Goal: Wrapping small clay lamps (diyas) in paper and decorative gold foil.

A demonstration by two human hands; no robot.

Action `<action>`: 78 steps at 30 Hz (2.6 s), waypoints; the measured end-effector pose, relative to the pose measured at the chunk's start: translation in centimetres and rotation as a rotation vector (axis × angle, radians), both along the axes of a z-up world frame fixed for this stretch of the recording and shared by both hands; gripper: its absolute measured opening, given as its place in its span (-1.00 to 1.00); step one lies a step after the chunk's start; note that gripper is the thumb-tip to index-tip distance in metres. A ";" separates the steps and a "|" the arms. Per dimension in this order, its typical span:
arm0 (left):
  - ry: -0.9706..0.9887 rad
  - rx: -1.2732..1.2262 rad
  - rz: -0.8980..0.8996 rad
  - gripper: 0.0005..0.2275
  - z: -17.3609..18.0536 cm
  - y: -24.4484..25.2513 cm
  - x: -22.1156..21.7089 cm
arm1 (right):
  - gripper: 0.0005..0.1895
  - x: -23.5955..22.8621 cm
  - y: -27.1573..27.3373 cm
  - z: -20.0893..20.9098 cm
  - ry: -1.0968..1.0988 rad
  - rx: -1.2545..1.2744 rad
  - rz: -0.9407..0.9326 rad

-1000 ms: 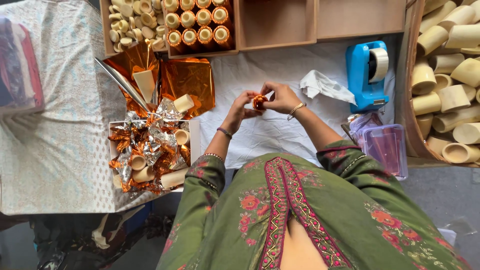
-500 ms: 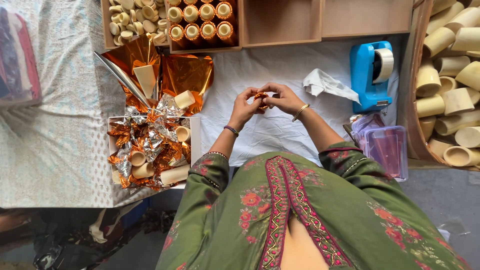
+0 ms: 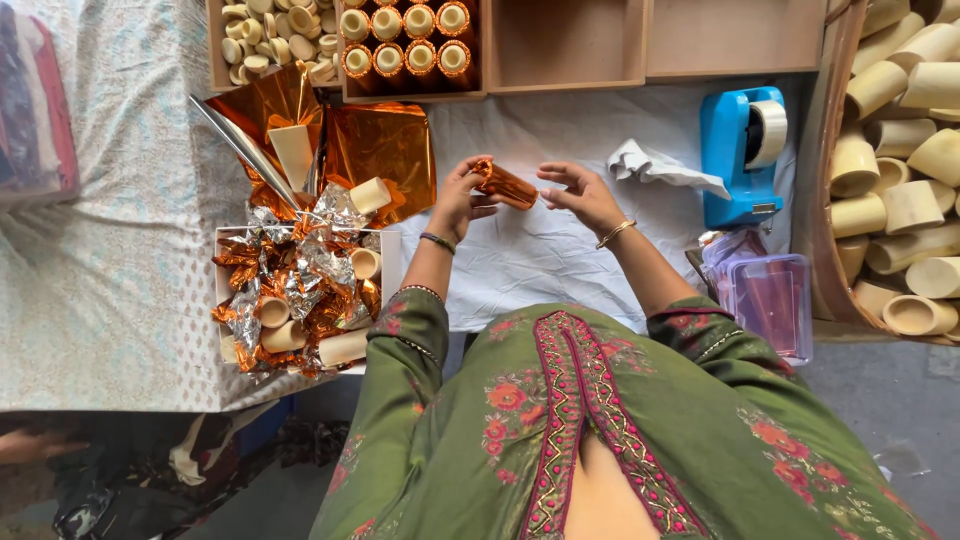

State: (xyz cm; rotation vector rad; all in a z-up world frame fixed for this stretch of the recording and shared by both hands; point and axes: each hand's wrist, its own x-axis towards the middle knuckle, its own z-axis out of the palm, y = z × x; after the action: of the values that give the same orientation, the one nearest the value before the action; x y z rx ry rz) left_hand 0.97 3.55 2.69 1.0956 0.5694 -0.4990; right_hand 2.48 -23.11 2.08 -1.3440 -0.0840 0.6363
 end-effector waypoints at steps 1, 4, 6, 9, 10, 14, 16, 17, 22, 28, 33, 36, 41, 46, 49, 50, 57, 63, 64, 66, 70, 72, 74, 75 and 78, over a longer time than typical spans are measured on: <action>-0.003 -0.001 -0.002 -0.70 -0.6 0.4 0.1 | -0.47 -0.2 0.0 -0.1 -0.003 -0.001 -0.002; 0.014 0.001 0.012 -0.71 -1.6 1.3 0.0 | -0.52 -0.9 0.5 0.2 -0.127 -0.140 -0.027; 0.012 -0.039 0.014 -0.70 -1.5 1.3 -0.1 | -0.58 -1.2 1.0 1.4 -0.331 -0.319 -0.031; -0.029 -0.004 -0.062 -0.70 0.7 0.6 -0.4 | -0.52 -1.4 2.2 4.1 -0.550 -0.449 -0.036; -0.030 -0.004 -0.061 -0.70 0.9 0.0 -0.6 | -0.52 -1.4 2.6 5.0 -0.551 -0.448 -0.036; -0.150 0.050 -0.204 -0.72 0.9 -1.7 -1.0 | -0.44 -1.3 3.5 6.8 -0.682 -0.463 0.013; -0.185 0.058 -0.230 -0.74 0.8 -2.2 -1.2 | -0.49 -1.2 3.4 6.5 -0.686 -0.388 0.034; -0.193 0.065 -0.235 -0.75 0.9 -2.3 -1.2 | -0.53 -1.1 3.3 6.2 -0.637 -0.415 0.041; -0.219 0.084 -0.260 -0.77 1.3 -3.4 -1.6 | -0.58 -1.0 3.0 6.4 -0.520 -0.473 0.082; -0.233 0.071 -0.290 -0.77 0.4 -5.0 -2.0 | -0.71 -1.4 2.6 3.5 -0.439 -0.520 0.001; -0.241 0.077 -0.318 -0.72 1.0 -4.6 -2.9 | -0.74 -1.0 2.8 2.8 -0.436 -0.498 0.004; -0.270 0.203 -0.273 -0.66 3.3 -4.7 -4.5 | -0.74 -0.9 2.7 1.3 -0.424 -0.454 -0.019; -0.553 0.655 -0.145 -0.66 3.6 -0.4 -9.5 | -0.74 -1.2 3.0 2.2 -0.399 -0.501 -0.053; -0.495 0.926 0.006 -0.77 7.2 8.6 -13.3 | -0.73 -1.7 2.7 2.4 -0.367 -0.499 -0.049; -0.627 0.918 0.260 -0.82 9.1 13.1 -14.0 | -0.72 -1.6 2.3 1.5 -0.327 -0.471 -0.054; -0.613 0.969 0.313 -0.83 10.6 14.0 -13.8 | -0.72 -1.7 2.1 1.0 -0.321 -0.464 -0.065; -0.565 1.109 0.264 -0.84 12.1 18.5 -6.7 | -0.55 -2.2 3.0 2.5 -0.205 -0.429 -0.092; -0.404 1.111 0.228 -0.85 9.4 23.4 5.9 | -0.65 -2.3 3.5 2.4 -0.225 -0.457 -0.118; -0.410 1.109 0.222 -0.85 8.1 24.5 7.8 | -0.65 -2.3 3.5 2.5 -0.226 -0.458 -0.126; -0.441 1.426 0.135 -0.82 5.3 26.5 11.6 | -0.66 -2.3 3.5 2.5 -0.195 -0.500 -0.118; -0.686 1.887 -0.115 -0.67 -1.2 30.7 17.0 | -0.66 -2.2 3.5 2.2 -0.135 -0.466 -0.149; -0.700 1.918 -0.349 -0.73 -4.8 32.9 19.1 | -0.66 -2.3 3.3 2.3 -0.106 -0.446 -0.116; -0.468 1.816 -0.339 -0.75 -0.6 31.1 19.9 | -0.66 -2.2 3.4 2.6 -0.087 -0.450 -0.137; -0.220 1.713 -0.314 -0.77 1.6 30.4 20.0 | -0.67 -2.3 3.5 2.8 -0.075 -0.447 -0.135; -0.135 1.830 -0.382 -0.83 0.9 31.0 21.0 | -0.66 -2.4 3.5 2.5 -0.072 -0.477 -0.140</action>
State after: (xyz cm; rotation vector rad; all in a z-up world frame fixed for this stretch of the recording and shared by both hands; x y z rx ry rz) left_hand 22.01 34.50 3.63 2.9864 0.6400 -0.0882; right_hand 0.12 -19.64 4.58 -1.8157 0.1107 0.5047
